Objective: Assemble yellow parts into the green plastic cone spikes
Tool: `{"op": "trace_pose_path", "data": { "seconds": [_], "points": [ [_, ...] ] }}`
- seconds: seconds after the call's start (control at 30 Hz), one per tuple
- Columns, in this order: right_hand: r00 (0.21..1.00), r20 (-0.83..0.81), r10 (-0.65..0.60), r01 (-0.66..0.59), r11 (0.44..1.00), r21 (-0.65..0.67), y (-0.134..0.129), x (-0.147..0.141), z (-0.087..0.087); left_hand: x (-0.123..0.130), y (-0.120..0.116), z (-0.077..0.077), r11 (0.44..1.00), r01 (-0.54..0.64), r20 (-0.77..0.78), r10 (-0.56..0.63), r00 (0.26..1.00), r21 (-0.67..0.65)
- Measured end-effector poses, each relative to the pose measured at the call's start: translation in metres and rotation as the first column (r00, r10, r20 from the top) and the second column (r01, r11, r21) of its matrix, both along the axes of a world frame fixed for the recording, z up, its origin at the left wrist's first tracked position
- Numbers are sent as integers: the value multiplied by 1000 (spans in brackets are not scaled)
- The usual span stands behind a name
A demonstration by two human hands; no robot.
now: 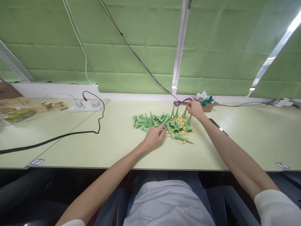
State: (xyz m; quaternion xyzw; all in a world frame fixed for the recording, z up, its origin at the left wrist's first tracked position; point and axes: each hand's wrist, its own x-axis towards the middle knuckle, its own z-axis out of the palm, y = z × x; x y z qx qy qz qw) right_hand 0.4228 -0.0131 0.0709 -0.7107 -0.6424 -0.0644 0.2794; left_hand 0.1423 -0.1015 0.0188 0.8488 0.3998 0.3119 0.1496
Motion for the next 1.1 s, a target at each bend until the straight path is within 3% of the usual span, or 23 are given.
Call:
{"op": "trace_pose_path", "data": {
  "seconds": [0.6, 0.87, 1.1],
  "points": [
    [972, -194, 133, -158, 981, -115, 5, -1, 1, 0, -3, 2, 999, 23, -78, -21, 997, 25],
    [962, -238, 134, -156, 985, -75, 6, -5, -3, 0, -4, 2, 999, 36, -107, -34, 994, 18],
    [990, -117, 74, -76, 997, -14, 3, 0, -8, 0, -3, 2, 998, 52, -123, -49, 991, 20]
  ]
}}
